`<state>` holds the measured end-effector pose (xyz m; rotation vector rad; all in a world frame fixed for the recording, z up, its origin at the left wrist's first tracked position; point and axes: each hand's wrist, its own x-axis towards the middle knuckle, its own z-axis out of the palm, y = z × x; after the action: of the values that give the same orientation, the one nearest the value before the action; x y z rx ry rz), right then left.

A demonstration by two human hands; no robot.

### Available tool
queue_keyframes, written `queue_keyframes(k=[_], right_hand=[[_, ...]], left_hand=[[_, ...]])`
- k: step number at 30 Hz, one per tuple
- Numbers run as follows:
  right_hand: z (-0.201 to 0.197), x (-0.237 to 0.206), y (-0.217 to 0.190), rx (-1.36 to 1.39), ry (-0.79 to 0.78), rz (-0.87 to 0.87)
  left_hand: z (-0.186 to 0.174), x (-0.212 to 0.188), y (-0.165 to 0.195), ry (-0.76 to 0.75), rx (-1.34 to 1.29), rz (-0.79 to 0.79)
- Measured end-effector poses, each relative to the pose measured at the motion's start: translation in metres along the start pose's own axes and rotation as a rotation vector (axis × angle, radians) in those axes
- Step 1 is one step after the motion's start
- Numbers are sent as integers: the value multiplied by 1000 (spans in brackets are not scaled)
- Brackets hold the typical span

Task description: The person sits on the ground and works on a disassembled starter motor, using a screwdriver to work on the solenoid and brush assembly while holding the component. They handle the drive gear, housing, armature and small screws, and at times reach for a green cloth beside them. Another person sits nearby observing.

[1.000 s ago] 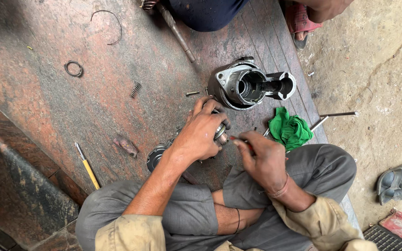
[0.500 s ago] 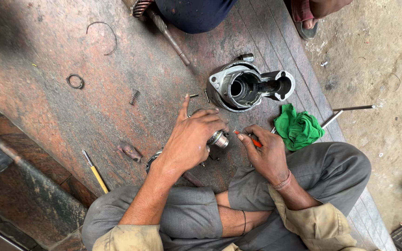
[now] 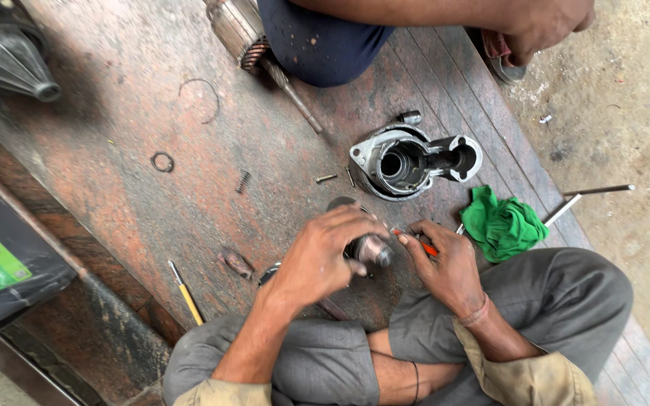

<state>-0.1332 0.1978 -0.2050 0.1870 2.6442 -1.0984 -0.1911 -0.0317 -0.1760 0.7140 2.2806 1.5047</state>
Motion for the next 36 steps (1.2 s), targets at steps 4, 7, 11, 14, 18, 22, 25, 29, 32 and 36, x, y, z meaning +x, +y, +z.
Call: queue_keyframes(k=[4, 7, 11, 14, 18, 22, 25, 29, 32, 36], right_hand=[[2, 1, 2, 7, 38, -120], [4, 2, 4, -20, 34, -89], [6, 0, 10, -79, -33, -69], [9, 1, 13, -138, -71, -100], [13, 2, 16, -174, -87, -92], [13, 3, 15, -202, -91, -66], [14, 5, 14, -183, -90, -58], [16, 6, 18, -193, -91, -53], [20, 8, 23, -207, -72, -71], [19, 11, 25, -217, -14, -108]], left_hand=[[-5, -13, 19, 29, -208, -2], [-7, -16, 20, 22, -356, -2], [-4, -19, 15, 6, -596, -103], [4, -18, 10, 35, -944, -181], [12, -17, 4, 74, -1156, -273], [15, -20, 2, 94, -1206, -293], [17, -21, -1, 98, -1201, -254], [24, -19, 0, 128, -1355, -240], [29, -17, 4, 158, -1547, -251], [28, -16, 12, 159, -1590, -264]])
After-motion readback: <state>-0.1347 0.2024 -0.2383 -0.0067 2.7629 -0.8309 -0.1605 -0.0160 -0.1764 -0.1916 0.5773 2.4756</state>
